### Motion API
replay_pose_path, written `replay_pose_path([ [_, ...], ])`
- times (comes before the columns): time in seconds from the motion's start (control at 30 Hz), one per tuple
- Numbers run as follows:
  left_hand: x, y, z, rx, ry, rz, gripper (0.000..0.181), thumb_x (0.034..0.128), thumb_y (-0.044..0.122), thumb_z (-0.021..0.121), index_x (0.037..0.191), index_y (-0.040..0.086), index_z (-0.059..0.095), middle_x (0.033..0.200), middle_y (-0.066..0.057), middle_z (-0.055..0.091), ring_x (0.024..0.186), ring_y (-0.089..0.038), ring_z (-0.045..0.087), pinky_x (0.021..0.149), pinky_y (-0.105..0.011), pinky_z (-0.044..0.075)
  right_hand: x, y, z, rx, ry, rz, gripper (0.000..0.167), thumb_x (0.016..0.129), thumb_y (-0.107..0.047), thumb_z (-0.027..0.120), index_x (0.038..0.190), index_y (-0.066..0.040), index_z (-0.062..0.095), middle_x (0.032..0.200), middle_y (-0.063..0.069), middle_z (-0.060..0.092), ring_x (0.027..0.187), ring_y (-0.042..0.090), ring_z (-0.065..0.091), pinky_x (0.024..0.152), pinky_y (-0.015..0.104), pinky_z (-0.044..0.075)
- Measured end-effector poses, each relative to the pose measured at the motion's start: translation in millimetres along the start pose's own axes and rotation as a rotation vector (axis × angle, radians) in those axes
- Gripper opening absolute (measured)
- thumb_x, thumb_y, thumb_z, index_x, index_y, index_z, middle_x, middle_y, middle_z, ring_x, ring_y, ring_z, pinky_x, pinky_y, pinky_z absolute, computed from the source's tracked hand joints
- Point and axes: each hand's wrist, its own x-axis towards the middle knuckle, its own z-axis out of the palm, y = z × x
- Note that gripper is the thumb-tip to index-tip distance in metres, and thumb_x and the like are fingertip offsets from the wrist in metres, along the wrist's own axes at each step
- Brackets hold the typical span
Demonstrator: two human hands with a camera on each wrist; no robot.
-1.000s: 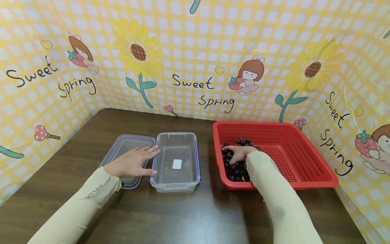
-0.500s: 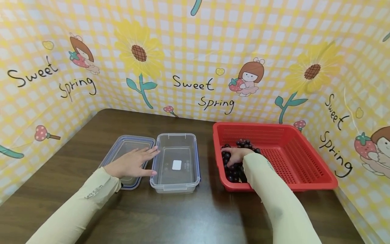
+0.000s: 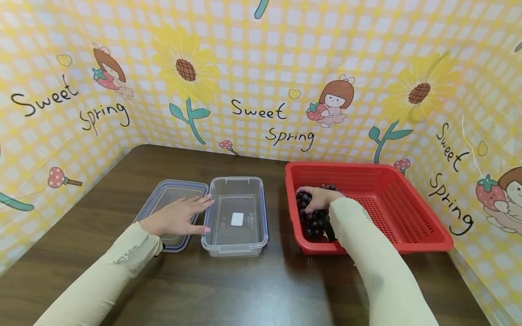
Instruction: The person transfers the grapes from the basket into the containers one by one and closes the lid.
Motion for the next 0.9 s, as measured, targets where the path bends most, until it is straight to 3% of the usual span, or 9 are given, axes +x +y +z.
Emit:
replay_pose_path([
  [0.17,0.8,0.7,-0.1,0.005,-0.003,-0.006,0.085,0.0886,0.059,0.055,0.149,0.004,0.032,0.154,-0.016,0.026,0.133,-0.049,0.031,0.104,-0.067,0.021,-7.9,-10.2,-10.6,-0.042,0.022,-0.004,0.072,0.082,-0.001,0.063,0.144,-0.011,0.028,0.137,0.028,0.026,0.12,0.054,0.035,0.066,0.06,0.053],
  [0.4,2.1,0.5,1.1,0.002,-0.007,-0.005,0.084,0.0892,0.057,0.055,0.149,0.004,0.031,0.154,-0.016,0.026,0.133,-0.049,0.031,0.105,-0.067,0.021,-24.7,-22.6,-23.8,-0.083,0.045,0.007,0.07,0.086,-0.003,0.062,0.146,-0.011,0.026,0.14,0.029,0.021,0.119,0.052,0.036,0.065,0.056,0.055],
  [0.63,3.6,0.8,2.9,0.002,-0.006,0.004,0.082,0.0902,0.055,0.056,0.149,0.003,0.032,0.154,-0.016,0.026,0.132,-0.05,0.032,0.104,-0.068,0.022,-38.9,-33.8,-35.6,-0.105,0.092,-0.031,0.071,0.088,-0.001,0.061,0.147,-0.008,0.023,0.139,0.031,0.021,0.114,0.048,0.037,0.065,0.055,0.054],
  [0.8,2.6,-0.9,4.6,0.026,0.012,0.02,0.082,0.0901,0.057,0.054,0.149,0.004,0.033,0.154,-0.016,0.027,0.132,-0.049,0.033,0.104,-0.067,0.024,-40.8,-42.6,-36.8,-0.1,0.14,-0.072,0.074,0.086,0.003,0.06,0.148,-0.004,0.021,0.142,0.031,0.02,0.107,0.04,0.039,0.068,0.041,0.05],
  [0.9,1.5,-3.0,5.3,0.055,0.022,0.022,0.082,0.0897,0.059,0.052,0.149,0.006,0.033,0.154,-0.014,0.027,0.133,-0.048,0.032,0.105,-0.065,0.025,-39.4,-52.0,-34.4,-0.095,0.142,-0.083,0.073,0.086,0.005,0.059,0.149,-0.003,0.021,0.144,0.031,0.019,0.109,0.04,0.039,0.068,0.039,0.047],
])
